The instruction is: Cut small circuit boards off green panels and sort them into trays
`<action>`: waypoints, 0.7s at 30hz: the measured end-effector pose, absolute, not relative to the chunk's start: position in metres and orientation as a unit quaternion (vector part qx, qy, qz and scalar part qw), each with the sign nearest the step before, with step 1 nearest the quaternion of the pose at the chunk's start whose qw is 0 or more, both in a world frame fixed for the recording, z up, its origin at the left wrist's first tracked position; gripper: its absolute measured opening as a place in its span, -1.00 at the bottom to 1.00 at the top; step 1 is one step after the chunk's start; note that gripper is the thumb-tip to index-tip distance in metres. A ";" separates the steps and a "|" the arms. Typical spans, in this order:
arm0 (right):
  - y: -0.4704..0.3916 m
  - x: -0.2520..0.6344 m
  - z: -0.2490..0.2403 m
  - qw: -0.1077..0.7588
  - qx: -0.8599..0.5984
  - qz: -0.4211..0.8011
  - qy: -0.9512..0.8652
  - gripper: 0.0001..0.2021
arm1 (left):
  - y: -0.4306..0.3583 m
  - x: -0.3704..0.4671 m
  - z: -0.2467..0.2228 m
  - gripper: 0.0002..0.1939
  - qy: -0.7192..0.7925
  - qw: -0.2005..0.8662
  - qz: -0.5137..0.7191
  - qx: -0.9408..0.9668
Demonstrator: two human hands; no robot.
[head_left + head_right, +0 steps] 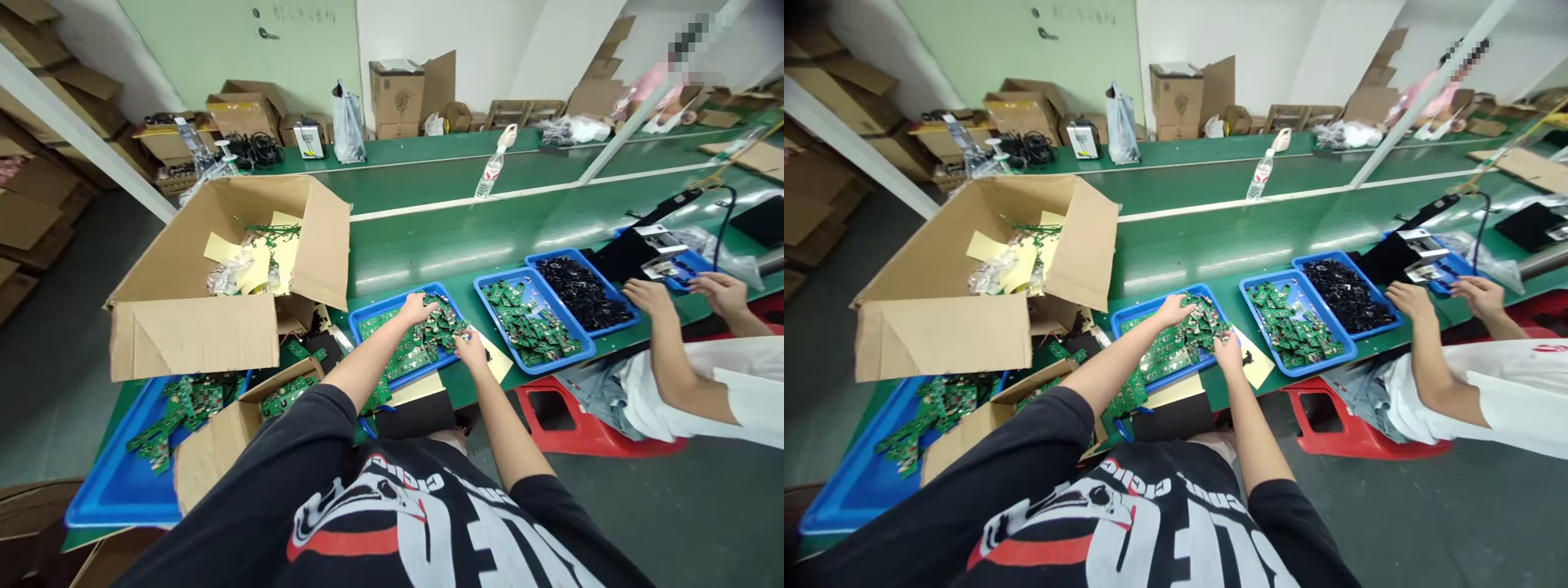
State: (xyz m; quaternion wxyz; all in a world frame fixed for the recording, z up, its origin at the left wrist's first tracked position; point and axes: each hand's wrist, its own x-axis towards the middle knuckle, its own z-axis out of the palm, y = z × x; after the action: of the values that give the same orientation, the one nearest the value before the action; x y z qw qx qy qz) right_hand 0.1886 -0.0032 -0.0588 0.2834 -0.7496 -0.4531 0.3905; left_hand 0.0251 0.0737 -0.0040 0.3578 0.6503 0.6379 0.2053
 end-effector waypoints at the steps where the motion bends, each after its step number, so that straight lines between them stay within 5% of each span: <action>1: -0.007 0.191 -0.059 0.281 -0.746 0.394 -0.456 -0.59 | 0.069 0.015 -0.006 -0.62 0.641 0.353 0.191 0.654; 10: -0.057 0.141 -0.059 0.275 -0.622 0.437 -0.589 -0.76 | -0.026 -0.119 -0.033 -0.66 0.698 0.324 0.039 0.637; 15: -0.083 0.069 -0.072 0.167 -0.540 0.454 -0.689 -0.78 | -0.049 -0.131 -0.042 -0.60 0.697 0.326 0.046 0.637; 21: -0.078 0.049 -0.088 0.198 -0.558 0.453 -0.667 -0.88 | -0.055 -0.138 -0.035 -0.61 0.697 0.327 0.073 0.634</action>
State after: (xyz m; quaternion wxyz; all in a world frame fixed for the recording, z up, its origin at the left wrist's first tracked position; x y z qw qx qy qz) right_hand 0.0489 -0.0776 -0.0878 0.1978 -0.5577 -0.6666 0.4534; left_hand -0.1382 -0.0553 -0.0350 0.3273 0.6340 0.6968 0.0730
